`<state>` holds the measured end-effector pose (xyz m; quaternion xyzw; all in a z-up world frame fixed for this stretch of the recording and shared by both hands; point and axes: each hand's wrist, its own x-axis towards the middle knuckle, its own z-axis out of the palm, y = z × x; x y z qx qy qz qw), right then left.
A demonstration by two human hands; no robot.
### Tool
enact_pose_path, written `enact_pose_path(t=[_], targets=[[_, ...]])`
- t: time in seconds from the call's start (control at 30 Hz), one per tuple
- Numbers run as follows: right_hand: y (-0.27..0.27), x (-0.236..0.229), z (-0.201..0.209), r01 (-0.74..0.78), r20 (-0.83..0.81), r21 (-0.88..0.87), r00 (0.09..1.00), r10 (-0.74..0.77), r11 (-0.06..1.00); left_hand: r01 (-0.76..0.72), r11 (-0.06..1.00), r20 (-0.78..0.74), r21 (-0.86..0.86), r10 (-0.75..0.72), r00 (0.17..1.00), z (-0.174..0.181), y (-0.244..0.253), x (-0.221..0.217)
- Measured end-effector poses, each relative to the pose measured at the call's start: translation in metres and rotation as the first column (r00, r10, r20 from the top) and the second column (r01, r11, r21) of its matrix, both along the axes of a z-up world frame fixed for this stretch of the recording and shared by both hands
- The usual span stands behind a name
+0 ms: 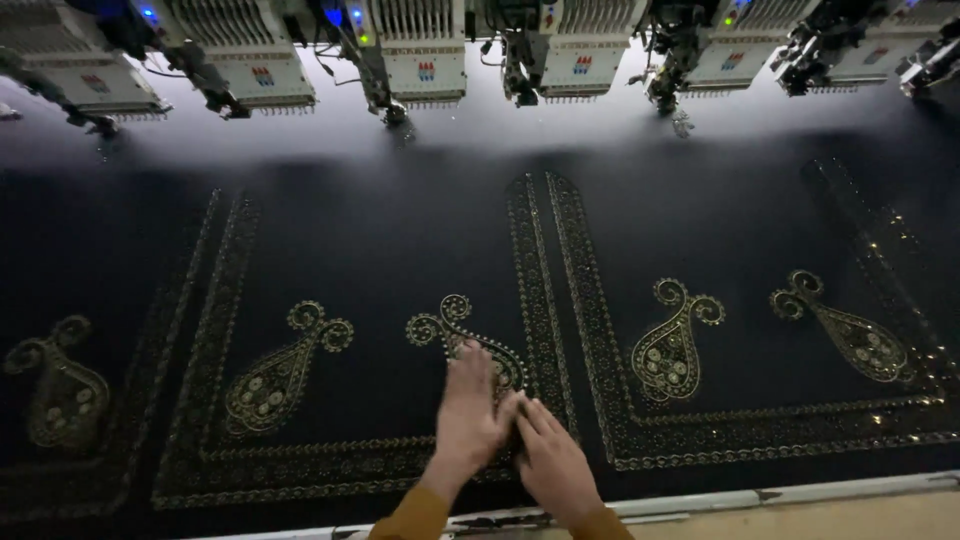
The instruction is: The person threads the needles of multiple industrial embroidery machines. They pull thread through the needle eye and secure it by hand, moving between different machine heads to repeat the process.
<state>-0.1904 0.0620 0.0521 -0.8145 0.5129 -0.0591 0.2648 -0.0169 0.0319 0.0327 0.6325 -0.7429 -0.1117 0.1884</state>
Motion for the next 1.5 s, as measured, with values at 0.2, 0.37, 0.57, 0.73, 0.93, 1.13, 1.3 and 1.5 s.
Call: enact_pose_path(t=[0.2, 0.37, 0.57, 0.73, 0.93, 1.13, 1.3, 1.5], targets=[[0.002, 0.012, 0.038, 0.035, -0.169, 0.166, 0.986, -0.006, 0.986, 0.272, 0.854, -0.006, 0.443, -0.301, 0.954, 0.078, 0.049, 0.059], [0.011, 0.023, 0.037, 0.097, -0.139, 0.176, 0.988, -0.073, 0.980, 0.094, 0.969, 0.069, 0.230, -0.112, 0.991, 0.032, 0.029, 0.089], [0.018, 0.020, 0.019, 0.112, -0.119, 0.079, 0.988, -0.102, 0.991, -0.028, 0.955, -0.082, 0.296, 0.054, 0.995, 0.046, -0.018, 0.058], [0.026, 0.025, 0.019, 0.110, -0.079, 0.040, 0.991, -0.106, 0.993, 0.106, 0.957, 0.014, 0.269, -0.114, 0.993, 0.031, 0.003, 0.048], [0.023, 0.029, 0.030, 0.166, -0.152, 0.106, 0.977, -0.149, 0.980, 0.315, 0.924, 0.069, 0.219, -0.337, 0.939, 0.045, 0.057, 0.077], [0.017, 0.034, 0.039, 0.192, -0.188, 0.140, 0.968, -0.164, 0.971, 0.204, 0.949, 0.126, 0.242, -0.239, 0.963, 0.031, 0.028, 0.074], [0.012, 0.027, 0.029, 0.194, -0.160, 0.217, 0.974, -0.162, 0.957, -0.028, 0.965, 0.039, -0.261, 0.039, 0.998, 0.007, -0.019, 0.068], [0.015, 0.032, 0.047, 0.180, -0.166, 0.248, 0.976, -0.141, 0.952, -0.026, 0.998, 0.059, -0.056, 0.030, 0.998, -0.010, -0.057, 0.075]])
